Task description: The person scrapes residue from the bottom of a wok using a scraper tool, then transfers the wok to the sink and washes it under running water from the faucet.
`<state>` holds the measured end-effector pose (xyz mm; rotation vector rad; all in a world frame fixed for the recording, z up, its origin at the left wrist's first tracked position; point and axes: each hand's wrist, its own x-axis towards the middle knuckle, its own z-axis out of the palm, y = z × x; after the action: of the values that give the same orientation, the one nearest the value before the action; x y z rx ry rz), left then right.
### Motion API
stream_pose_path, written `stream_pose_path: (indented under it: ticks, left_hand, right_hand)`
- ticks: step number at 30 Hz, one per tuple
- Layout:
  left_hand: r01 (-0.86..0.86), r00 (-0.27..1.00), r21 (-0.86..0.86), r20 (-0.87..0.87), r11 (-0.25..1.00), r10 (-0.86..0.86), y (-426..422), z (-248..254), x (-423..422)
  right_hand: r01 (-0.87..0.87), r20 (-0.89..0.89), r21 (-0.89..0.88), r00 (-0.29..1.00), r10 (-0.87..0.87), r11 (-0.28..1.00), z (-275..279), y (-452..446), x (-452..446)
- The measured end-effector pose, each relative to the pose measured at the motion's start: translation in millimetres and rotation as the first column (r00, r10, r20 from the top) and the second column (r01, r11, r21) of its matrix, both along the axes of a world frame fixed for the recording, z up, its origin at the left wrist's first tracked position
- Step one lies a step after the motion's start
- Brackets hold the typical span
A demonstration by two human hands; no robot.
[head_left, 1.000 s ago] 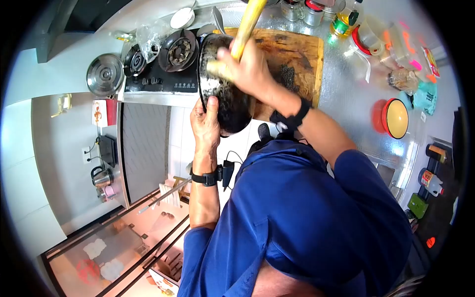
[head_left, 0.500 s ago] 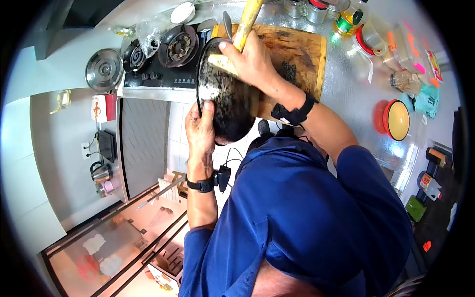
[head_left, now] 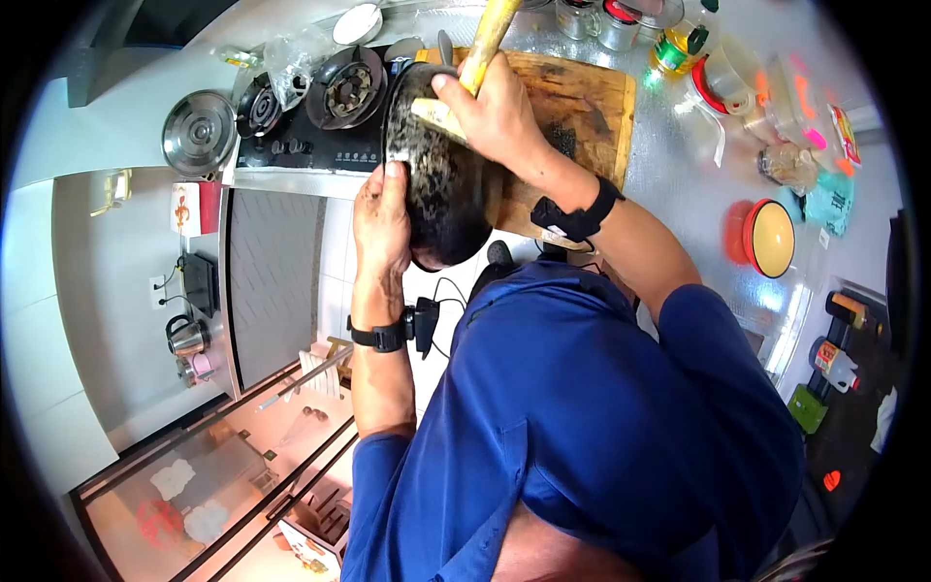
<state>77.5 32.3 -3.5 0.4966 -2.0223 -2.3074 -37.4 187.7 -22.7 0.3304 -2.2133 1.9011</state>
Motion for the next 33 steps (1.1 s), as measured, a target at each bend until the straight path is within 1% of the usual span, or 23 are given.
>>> stream_pose_path:
  ticks: [2,3,4,5,6,8,9,10,12,14,17,18,20,21,22,23,24,25,26,27,28,30,33]
  left_hand:
    - [0.068,0.997,0.065,-0.051,0.996,-0.065,-1.6,-1.3,-10.4]
    - [0.08,0.995,0.071,-0.059,0.994,-0.076,-0.4,2.7,-15.0]
    - [0.09,0.995,0.128,-0.045,0.988,-0.085,0.5,7.2,-18.9]
    - [0.101,0.995,0.185,-0.034,0.978,-0.096,0.0,10.3,-22.7]
    - [0.113,0.993,0.192,-0.042,0.975,-0.107,-2.5,12.2,-23.9]
    - [0.217,0.975,0.054,-0.05,0.975,-0.215,-9.5,14.5,-21.1]
    - [0.238,0.969,0.006,-0.068,0.971,-0.237,-17.8,3.5,-17.3]
    - [0.246,0.967,-0.006,-0.065,0.969,-0.246,-23.6,-3.2,-12.2]
    - [0.183,0.976,0.038,-0.13,0.982,-0.177,-28.7,-17.3,-4.5]
    - [0.184,0.977,0.093,-0.126,0.979,-0.172,-36.3,-25.7,1.6]
    - [0.118,0.987,0.054,-0.115,0.992,-0.111,-44.9,-32.6,5.9]
    - [0.121,0.985,-0.014,-0.122,0.993,-0.121,-49.3,-35.0,3.3]
    - [0.129,0.982,-0.052,-0.13,0.99,-0.135,-54.2,-37.8,-3.5]
    - [0.138,0.978,-0.025,-0.153,0.99,-0.14,-54.4,-41.1,-10.9]
    - [0.149,0.975,-0.043,-0.162,0.988,-0.154,-57.5,-51.0,-16.6]
    - [0.155,0.974,-0.02,-0.163,0.988,-0.156,-59.4,-59.4,-21.0]
    - [0.161,0.974,0.004,-0.163,0.987,-0.158,-57.1,-54.7,-23.0]
    - [0.156,0.974,0.027,-0.168,0.987,-0.149,-56.1,-49.9,-21.1]
    - [0.208,0.954,-0.039,-0.214,0.977,-0.211,-57.6,-43.2,-17.9]
    - [0.253,0.926,-0.11,-0.26,0.961,-0.273,-57.2,-35.6,-16.4]
    - [0.28,0.926,-0.002,-0.263,0.96,-0.271,-57.6,-35.7,-16.9]
    - [0.287,0.932,0.175,-0.28,0.942,-0.232,-57.4,-30.6,-15.8]
    - [0.317,0.929,0.239,-0.271,0.918,-0.25,-61.3,-31.1,-19.0]
  right_hand:
    - [-0.035,0.041,-0.012,0.999,0.035,0.999,6.3,-1.6,1.8]
    - [0.026,-0.056,-0.001,0.998,-0.026,1.0,4.1,-8.8,5.8]
    - [0.088,-0.151,0.005,0.985,-0.087,0.996,3.7,-15.7,11.0]
    - [0.112,-0.137,0.002,0.984,-0.111,0.994,5.3,-16.6,12.5]
    - [0.122,-0.146,0.009,0.982,-0.12,0.992,7.5,-17.8,8.8]
    - [0.094,0.007,0.041,0.996,-0.094,0.995,9.2,-21.0,-2.4]
    - [0.106,0.003,0.047,0.994,-0.106,0.993,9.1,-23.6,-5.3]
    - [0.118,-0.02,0.059,0.993,-0.117,0.991,8.1,-27.9,-8.3]
    - [0.153,-0.074,0.08,0.986,-0.148,0.985,9.3,-35.3,-14.2]
    - [0.169,-0.062,0.076,0.984,-0.164,0.983,9.7,-41.8,-4.5]
    - [0.169,-0.079,0.032,0.983,-0.166,0.985,12.5,-50.9,20.5]
    - [0.166,-0.084,0.058,0.983,-0.161,0.984,11.1,-52.1,29.2]
    - [0.161,-0.119,0.104,0.982,-0.148,0.981,11.3,-53.2,43.4]
    - [0.132,-0.186,0.097,0.976,-0.112,0.987,13.2,-54.5,47.9]
    - [0.126,-0.194,0.121,0.976,-0.101,0.985,13.7,-56.9,44.2]
    - [0.185,-0.203,0.119,0.966,-0.158,0.975,13.5,-58.0,34.7]
    - [0.243,-0.214,0.117,0.953,-0.214,0.963,16.0,-59.3,25.9]
    - [0.269,-0.163,0.105,0.954,-0.251,0.957,20.5,-60.0,19.5]
    - [0.266,-0.168,0.125,0.955,-0.244,0.956,20.4,-61.5,21.3]
    - [0.292,-0.227,0.116,0.938,-0.261,0.949,18.1,-62.2,23.6]
    - [0.315,-0.286,0.104,0.918,-0.275,0.943,15.1,-62.6,26.3]
    - [0.257,-0.303,0.126,0.93,-0.209,0.958,12.9,-61.0,45.1]
    - [0.29,-0.247,0.124,0.935,-0.254,0.949,21.1,-61.1,30.4]
